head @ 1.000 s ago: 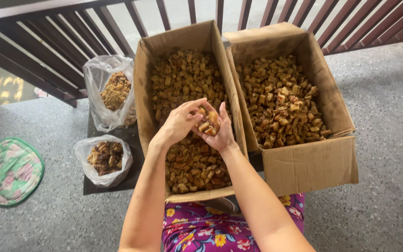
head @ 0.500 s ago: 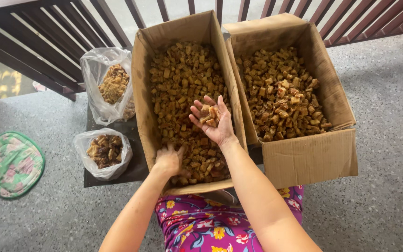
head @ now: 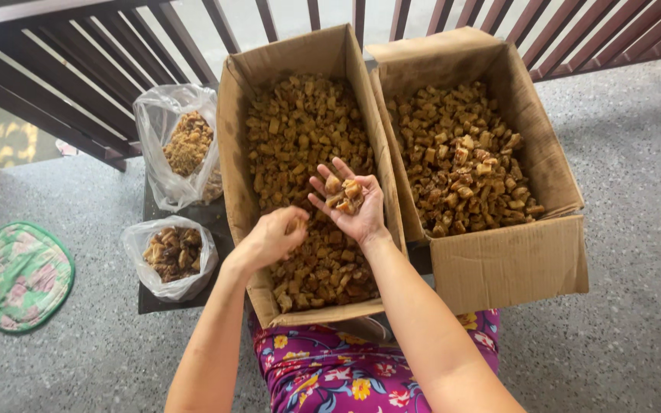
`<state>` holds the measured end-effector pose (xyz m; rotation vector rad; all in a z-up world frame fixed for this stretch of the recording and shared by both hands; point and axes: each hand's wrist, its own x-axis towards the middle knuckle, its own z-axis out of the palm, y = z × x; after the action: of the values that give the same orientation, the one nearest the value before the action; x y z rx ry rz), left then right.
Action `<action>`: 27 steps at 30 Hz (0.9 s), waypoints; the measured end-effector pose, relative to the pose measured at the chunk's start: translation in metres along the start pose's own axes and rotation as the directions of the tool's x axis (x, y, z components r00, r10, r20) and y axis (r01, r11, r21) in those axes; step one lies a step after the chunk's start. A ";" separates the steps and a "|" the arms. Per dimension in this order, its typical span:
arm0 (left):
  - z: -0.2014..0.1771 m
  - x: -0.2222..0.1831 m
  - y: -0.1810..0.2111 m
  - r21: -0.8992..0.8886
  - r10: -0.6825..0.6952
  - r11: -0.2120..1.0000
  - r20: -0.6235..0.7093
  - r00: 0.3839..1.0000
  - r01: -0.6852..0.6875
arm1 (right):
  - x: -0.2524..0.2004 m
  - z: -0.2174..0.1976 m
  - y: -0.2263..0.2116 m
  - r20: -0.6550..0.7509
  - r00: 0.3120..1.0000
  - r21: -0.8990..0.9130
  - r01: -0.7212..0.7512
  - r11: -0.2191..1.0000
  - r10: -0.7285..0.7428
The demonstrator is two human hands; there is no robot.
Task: The person repeatedly scoops dried fruit pieces from a cardboard box with both hands, inspects them, and transfers them into a second cardboard box. The process continues throughout the clip with no visible change in the overall quantity or arrangement of the fruit.
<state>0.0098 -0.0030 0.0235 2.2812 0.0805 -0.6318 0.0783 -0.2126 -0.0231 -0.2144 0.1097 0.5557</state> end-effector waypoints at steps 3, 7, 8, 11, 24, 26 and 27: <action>-0.021 -0.003 0.054 -0.212 0.138 0.967 -0.045 0.989 -0.144 | 0.000 -0.003 0.000 -0.005 1.000 -0.063 -0.026 0.998 0.025; -0.020 0.009 0.091 -0.245 0.428 0.849 -0.202 0.881 -0.469 | 0.000 -0.008 0.004 0.071 0.996 -0.004 -0.046 0.999 0.047; -0.019 0.015 0.093 -0.305 0.387 0.846 -0.213 0.897 -0.438 | 0.000 -0.009 0.004 0.186 0.982 0.057 -0.055 0.997 0.044; -0.022 0.031 0.086 -0.491 0.202 0.825 -0.206 0.957 -0.280 | 0.004 -0.005 0.003 0.031 0.999 -0.028 -0.022 0.999 0.023; -0.002 0.068 0.063 -0.343 0.296 0.856 -0.289 0.910 -0.387 | 0.003 -0.004 0.007 -0.140 0.990 -0.307 -0.076 0.949 0.034; -0.002 0.070 0.045 -0.422 0.264 0.775 -0.460 0.848 -0.470 | 0.001 -0.004 0.005 -0.121 0.992 -0.262 -0.075 0.962 0.044; -0.002 0.070 0.034 -0.452 0.238 0.729 -0.537 0.809 -0.514 | 0.001 -0.004 0.004 -0.112 0.993 -0.239 -0.073 0.968 0.047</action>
<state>0.0801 -0.0352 0.0141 1.7067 0.0069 0.1558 0.0767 -0.2101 -0.0279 -0.4805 0.1512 0.6180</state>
